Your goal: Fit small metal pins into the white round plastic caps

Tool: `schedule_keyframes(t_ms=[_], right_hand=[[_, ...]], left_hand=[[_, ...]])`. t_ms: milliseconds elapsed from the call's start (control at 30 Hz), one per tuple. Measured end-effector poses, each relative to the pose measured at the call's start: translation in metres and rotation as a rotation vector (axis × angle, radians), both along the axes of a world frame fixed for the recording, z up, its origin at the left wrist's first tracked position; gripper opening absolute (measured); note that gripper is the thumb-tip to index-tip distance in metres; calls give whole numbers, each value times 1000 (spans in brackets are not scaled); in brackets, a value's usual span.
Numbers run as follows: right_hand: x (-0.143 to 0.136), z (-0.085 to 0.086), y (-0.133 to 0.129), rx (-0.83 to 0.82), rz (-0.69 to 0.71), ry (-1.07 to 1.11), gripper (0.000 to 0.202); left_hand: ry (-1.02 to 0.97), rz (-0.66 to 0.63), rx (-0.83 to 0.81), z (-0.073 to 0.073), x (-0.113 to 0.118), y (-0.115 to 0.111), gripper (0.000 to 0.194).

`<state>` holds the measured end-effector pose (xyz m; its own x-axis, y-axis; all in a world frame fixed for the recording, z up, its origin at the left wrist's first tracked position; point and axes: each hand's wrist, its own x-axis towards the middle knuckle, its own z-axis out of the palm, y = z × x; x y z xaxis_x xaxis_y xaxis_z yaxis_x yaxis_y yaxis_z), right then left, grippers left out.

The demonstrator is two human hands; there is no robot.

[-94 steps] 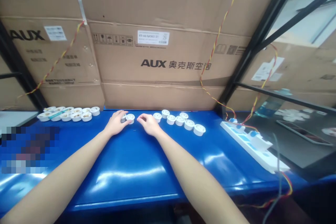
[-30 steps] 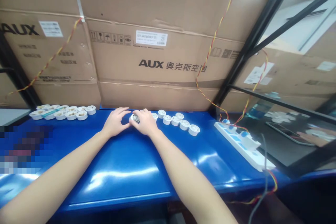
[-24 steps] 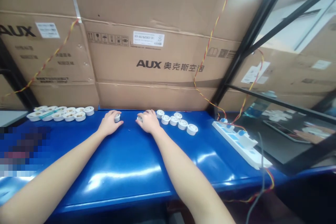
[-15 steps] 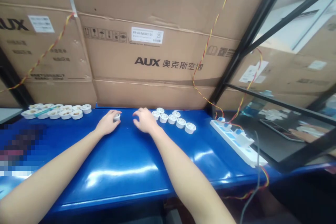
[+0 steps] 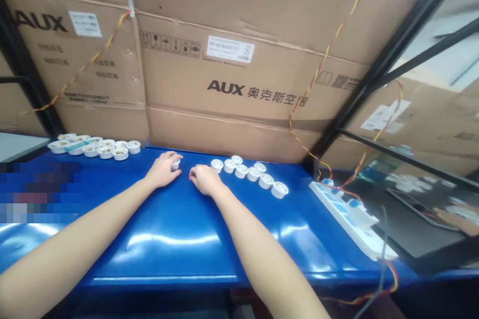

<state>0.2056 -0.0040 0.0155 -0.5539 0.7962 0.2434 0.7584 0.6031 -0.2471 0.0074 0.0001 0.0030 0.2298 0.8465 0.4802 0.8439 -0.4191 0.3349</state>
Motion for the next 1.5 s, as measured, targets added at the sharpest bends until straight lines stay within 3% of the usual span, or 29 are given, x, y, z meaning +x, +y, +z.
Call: schedule_keyframes(t_ms=[100,233,500,700,833,900,967,1067,1233,1367,1500], right_hand=[[0,-2,-1,-34,4,84,16],[3,-1,2,-174,44,365,19],[4,3,0,-360,100,576,24],[4,6,-2,-442,89,706,22],[3,6,-1,-352,75,690,20],[3,5,0,-247,41,642,17],[4,4,1,-148,0,592,15],[4,3,0,-53,-40,540,14],[3,5,-2,39,-31,537,13],[2,5,-3,54,4,439,12],[2,5,-5,85,-1,359,10]], left_hand=[[78,-139,157,11,3,-7,40],[212,-320,223,21,8,-14,12],[153,-297,356,13,10,-10,19],[84,-256,346,13,11,-11,23],[92,-265,272,18,7,-11,18],[61,-159,223,17,1,-9,38],[-7,29,113,13,-6,-4,57],[-52,110,-126,5,-14,2,49],[-94,-223,-104,7,-3,-5,46],[-29,-261,-71,14,14,-18,44],[-4,-252,-82,14,16,-19,39]])
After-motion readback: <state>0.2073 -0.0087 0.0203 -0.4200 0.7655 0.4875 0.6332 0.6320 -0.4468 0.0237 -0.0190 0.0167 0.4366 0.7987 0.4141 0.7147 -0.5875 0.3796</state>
